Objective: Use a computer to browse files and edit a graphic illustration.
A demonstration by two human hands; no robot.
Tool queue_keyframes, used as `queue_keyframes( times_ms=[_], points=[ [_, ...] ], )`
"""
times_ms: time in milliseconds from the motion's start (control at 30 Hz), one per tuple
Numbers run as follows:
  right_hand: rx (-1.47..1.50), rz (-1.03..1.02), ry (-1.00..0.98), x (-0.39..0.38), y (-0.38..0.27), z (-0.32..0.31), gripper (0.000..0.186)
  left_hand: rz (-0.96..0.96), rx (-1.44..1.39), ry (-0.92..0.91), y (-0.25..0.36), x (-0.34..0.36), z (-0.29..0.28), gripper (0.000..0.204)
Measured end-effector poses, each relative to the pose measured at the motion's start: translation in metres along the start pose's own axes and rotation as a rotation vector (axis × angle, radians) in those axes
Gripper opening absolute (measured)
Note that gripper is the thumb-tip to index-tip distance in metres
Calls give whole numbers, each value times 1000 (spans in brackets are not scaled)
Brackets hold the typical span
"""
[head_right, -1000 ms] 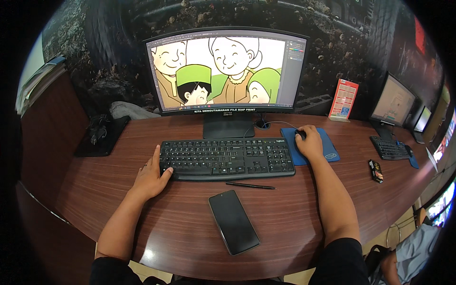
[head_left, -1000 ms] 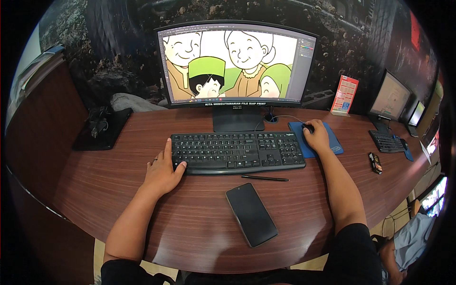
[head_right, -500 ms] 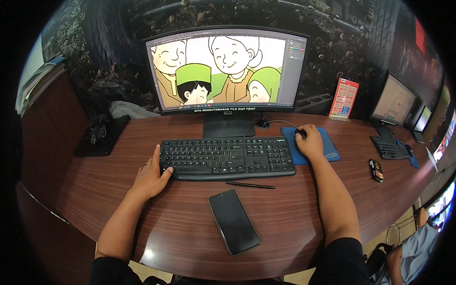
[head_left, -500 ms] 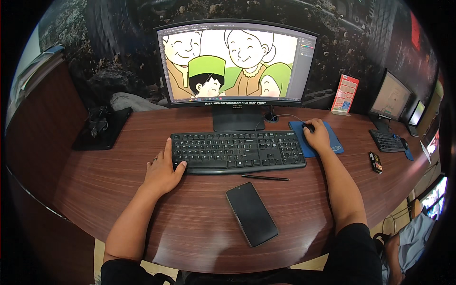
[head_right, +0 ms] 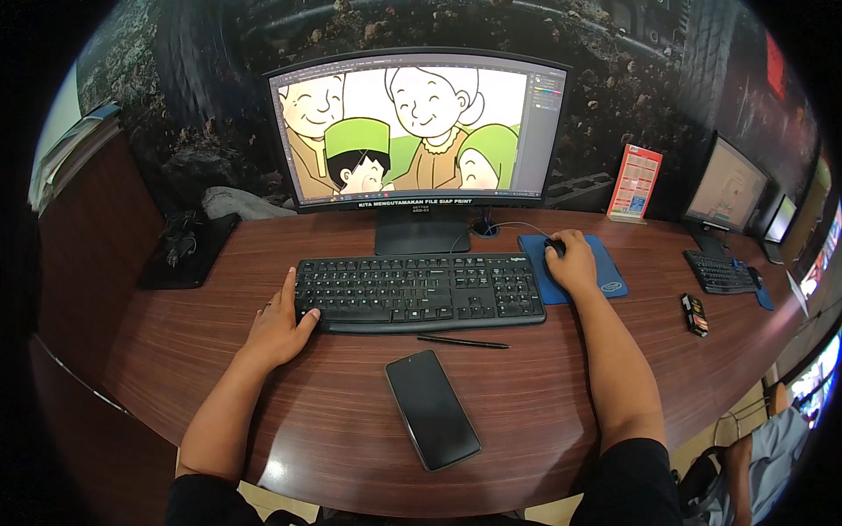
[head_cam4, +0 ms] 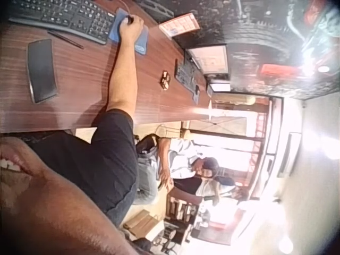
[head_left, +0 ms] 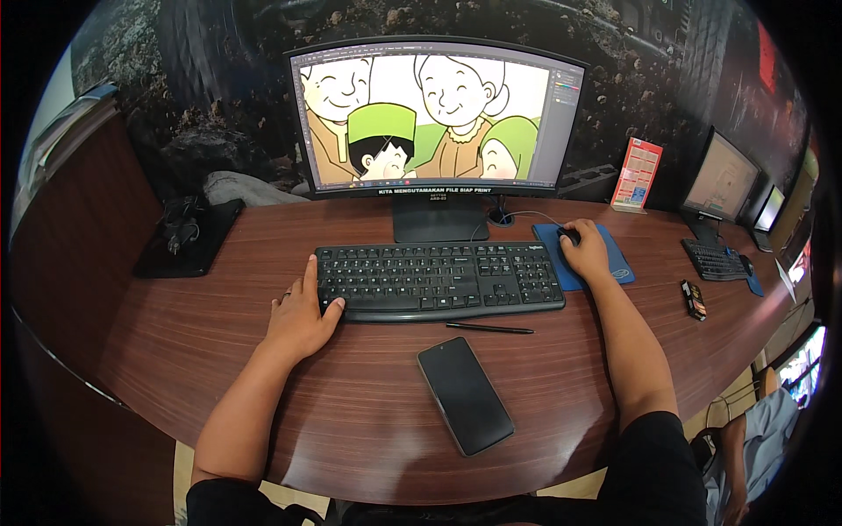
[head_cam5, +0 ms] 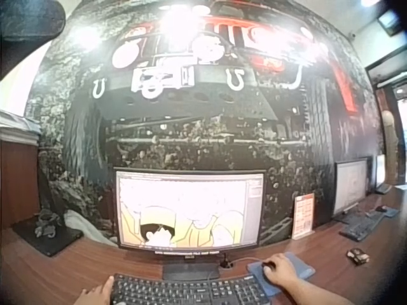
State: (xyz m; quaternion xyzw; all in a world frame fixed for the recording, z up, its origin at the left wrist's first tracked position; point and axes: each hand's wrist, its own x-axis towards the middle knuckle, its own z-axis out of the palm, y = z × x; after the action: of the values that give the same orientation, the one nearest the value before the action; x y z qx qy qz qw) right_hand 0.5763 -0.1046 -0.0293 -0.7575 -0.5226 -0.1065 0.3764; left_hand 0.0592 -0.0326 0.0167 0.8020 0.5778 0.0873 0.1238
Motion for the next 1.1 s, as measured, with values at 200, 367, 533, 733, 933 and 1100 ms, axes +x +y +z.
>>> queue_keyframes(
  times_ms=[200, 367, 533, 733, 933, 1100],
  points=[
    [4, 6, 6, -2, -4, -2, 30, -1, 4, 0, -1, 1, 1, 89],
    [-11, 11, -20, -3, -7, -4, 31, -13, -2, 0, 0, 0, 0, 88],
    [12, 26, 2, -1, -3, -1, 31, 6, -23, 11, -5, 3, 3, 87],
    [0, -19, 20, 0, 1, 2, 31, 1, 18, 25, -2, 2, 3, 88],
    [1, -23, 14, 0, 3, 2, 29, -4, 7, 16, -1, 2, 1, 90],
    [1, -21, 29, -1, 3, 3, 28, -5, 11, 44, -2, 2, 5, 88]
  ],
)
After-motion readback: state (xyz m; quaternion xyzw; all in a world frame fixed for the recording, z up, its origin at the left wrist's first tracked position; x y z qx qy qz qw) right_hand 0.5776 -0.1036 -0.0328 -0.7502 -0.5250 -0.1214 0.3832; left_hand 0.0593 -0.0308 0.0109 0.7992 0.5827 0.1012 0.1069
